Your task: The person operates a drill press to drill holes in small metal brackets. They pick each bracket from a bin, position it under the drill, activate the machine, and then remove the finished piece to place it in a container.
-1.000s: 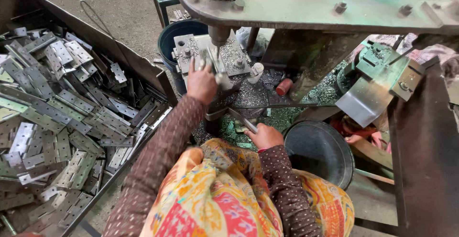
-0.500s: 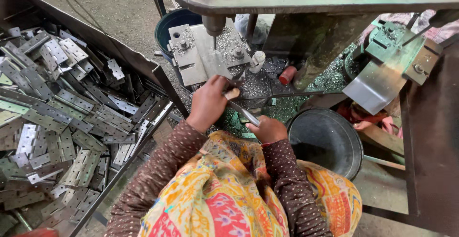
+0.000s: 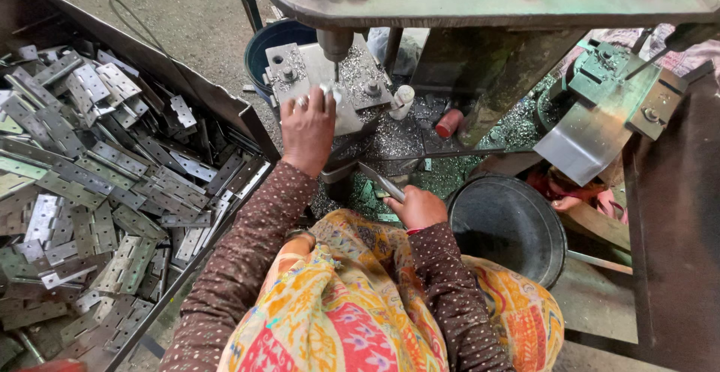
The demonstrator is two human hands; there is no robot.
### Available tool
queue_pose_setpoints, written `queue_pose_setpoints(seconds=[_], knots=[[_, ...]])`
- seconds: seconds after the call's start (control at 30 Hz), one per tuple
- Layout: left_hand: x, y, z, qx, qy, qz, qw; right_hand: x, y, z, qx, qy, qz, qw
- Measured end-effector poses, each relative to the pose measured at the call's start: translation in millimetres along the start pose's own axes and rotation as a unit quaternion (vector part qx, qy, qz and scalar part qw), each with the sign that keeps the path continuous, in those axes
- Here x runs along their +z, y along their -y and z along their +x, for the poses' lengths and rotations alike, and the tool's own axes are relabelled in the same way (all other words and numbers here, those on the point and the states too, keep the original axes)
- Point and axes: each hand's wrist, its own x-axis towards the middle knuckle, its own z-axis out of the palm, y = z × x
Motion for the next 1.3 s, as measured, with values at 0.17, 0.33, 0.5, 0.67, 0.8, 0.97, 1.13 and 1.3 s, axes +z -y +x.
queue_pose_setpoints(seconds=[0.17, 0.33, 0.5, 0.67, 0.8, 0.97, 1.13, 1.3], knots=[[10, 15, -17, -0.061, 0.210, 0.018, 0.976, 1, 2, 3, 0.012, 0.001, -0.018, 1.000], [-5, 19, -26, -0.057, 0.170, 0.087, 0.980, 4, -2, 3, 0.003, 0.001, -0.013, 1.000], [-15, -13, -27, -0.009, 0.230, 0.025, 0.973, 2, 1, 3, 0.025, 0.012, -0.004, 1.000], [8, -15, -14, 0.004, 0.203, 0.017, 0.979, 2, 2, 1, 0.025, 0.010, -0.015, 1.000], [22, -10, -9, -0.002, 0.176, 0.030, 0.984, 13, -7, 6, 0.018, -0.001, -0.016, 1.000], [27, -11, -13, -0.002, 0.165, -0.006, 0.986, 62, -34, 17, 0.065, 0.066, 0.040, 0.995], [26, -13, -19, 0.006, 0.161, 0.007, 0.987, 102, -50, 13, 0.058, 0.032, 0.030, 0.997], [22, -13, -9, 0.006, 0.174, 0.015, 0.985, 62, -33, 18, 0.061, 0.084, 0.013, 0.995]])
